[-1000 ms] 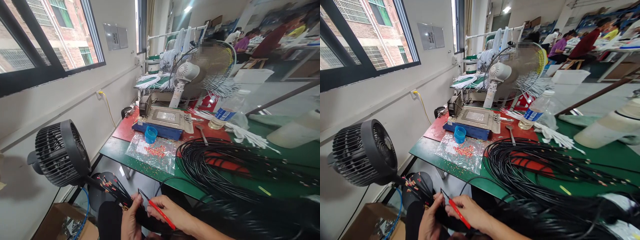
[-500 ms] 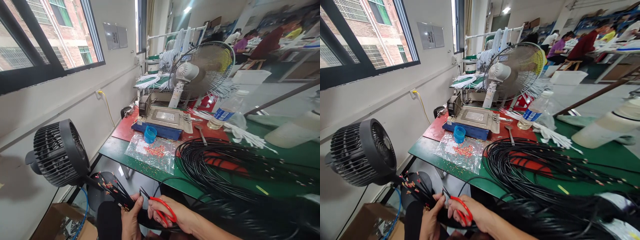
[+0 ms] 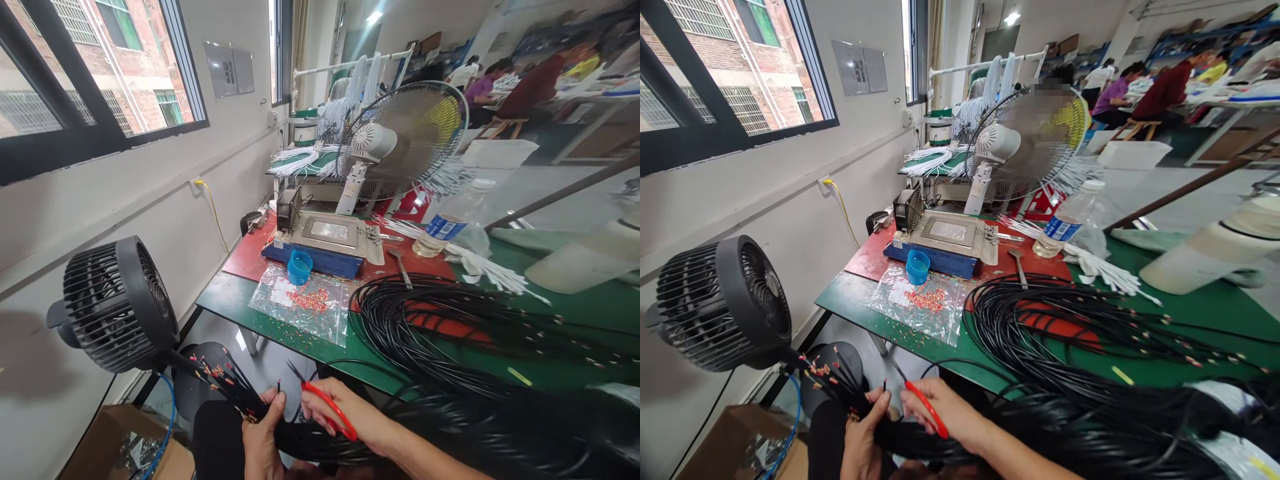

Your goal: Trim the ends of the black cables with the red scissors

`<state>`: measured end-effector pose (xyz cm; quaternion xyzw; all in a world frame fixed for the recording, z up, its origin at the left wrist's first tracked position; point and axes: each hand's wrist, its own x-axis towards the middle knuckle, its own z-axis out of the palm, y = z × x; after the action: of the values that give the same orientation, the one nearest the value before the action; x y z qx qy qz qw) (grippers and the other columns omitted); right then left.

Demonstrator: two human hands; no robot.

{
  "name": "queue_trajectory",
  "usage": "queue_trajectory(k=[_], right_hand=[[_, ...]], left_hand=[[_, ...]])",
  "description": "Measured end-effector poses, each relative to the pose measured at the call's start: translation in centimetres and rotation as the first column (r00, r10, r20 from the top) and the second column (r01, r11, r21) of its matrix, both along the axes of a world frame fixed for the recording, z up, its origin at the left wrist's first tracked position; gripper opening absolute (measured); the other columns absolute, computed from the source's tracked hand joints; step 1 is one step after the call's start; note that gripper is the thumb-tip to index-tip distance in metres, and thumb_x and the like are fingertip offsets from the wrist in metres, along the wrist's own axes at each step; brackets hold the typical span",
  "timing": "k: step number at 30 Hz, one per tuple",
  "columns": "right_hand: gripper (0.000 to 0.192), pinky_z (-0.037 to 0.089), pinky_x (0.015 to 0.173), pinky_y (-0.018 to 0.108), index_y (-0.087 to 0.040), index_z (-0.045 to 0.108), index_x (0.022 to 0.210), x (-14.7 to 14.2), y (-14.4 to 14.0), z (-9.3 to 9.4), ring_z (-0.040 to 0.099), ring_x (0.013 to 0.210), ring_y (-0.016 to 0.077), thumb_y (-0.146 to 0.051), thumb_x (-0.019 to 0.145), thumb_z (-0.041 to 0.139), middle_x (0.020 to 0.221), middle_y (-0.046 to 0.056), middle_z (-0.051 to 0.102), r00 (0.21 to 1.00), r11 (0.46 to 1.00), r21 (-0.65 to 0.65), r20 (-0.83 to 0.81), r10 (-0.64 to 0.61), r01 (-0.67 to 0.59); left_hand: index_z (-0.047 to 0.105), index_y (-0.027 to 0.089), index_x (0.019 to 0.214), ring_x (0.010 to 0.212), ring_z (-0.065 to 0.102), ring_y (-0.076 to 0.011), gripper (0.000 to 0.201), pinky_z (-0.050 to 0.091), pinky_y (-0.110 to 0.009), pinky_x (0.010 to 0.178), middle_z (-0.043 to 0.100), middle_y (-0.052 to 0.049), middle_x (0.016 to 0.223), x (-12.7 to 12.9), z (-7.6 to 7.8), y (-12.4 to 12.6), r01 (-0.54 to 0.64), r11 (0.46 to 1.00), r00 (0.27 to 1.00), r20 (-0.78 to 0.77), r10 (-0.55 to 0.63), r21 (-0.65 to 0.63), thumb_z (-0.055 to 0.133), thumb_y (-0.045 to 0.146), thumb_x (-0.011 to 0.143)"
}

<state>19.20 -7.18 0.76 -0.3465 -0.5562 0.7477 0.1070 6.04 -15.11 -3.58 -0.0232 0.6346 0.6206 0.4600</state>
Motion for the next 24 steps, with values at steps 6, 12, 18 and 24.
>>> queue_trajectory(k=[6,12,18,24], right_hand=[[0.045,0.024,0.039,0.017,-0.013,0.057,0.064,-0.3,-2.0,-1.6,0.033,0.038,0.0037,-0.056,0.075,0.052,0.047,-0.005,0.041,0.995,0.997,-0.044,0.071,0.065,-0.062],[0.043,0.024,0.039,0.017,-0.013,0.057,0.063,-0.5,-2.0,-1.5,0.034,0.038,0.0034,-0.054,0.075,0.052,0.048,-0.005,0.041,0.994,0.995,-0.074,0.088,0.07,-0.064],[0.045,0.024,0.039,0.017,-0.013,0.056,0.061,-0.6,-2.1,-1.7,0.033,0.036,0.0034,-0.056,0.074,0.051,0.044,-0.006,0.04,0.994,0.995,-0.096,0.104,0.038,-0.028],[0.048,0.024,0.039,0.019,-0.012,0.056,0.06,-0.9,-2.3,-1.3,0.032,0.034,0.004,-0.058,0.071,0.051,0.042,-0.006,0.039,0.999,0.987,-0.159,0.045,0.015,-0.007]], left_hand=[[0.064,0.012,0.07,0.052,0.052,-0.011,0.035,0.042,-0.028,0.055,0.056,0.002,0.052,-0.3,0.4,0.0,0.001,1.0,1.0,0.003,-0.001,-0.004,0.079,0.029,0.043],[0.063,0.011,0.078,0.061,0.053,-0.0104,0.039,0.041,-0.028,0.063,0.058,0.002,0.06,-0.4,-0.6,-0.2,0.012,1.0,0.999,0.03,-0.011,-0.027,0.079,0.029,0.046],[0.063,0.011,0.077,0.066,0.054,-0.0101,0.039,0.041,-0.028,0.069,0.061,0.001,0.068,-0.2,-0.4,-0.1,-0.009,1.0,0.999,0.054,0.01,-0.027,0.079,0.027,0.045],[0.063,0.013,0.074,0.064,0.054,-0.0101,0.04,0.042,-0.027,0.067,0.061,0.002,0.064,0.1,-0.2,0.0,-0.023,1.0,0.998,0.061,0.024,-0.02,0.08,0.029,0.041]])
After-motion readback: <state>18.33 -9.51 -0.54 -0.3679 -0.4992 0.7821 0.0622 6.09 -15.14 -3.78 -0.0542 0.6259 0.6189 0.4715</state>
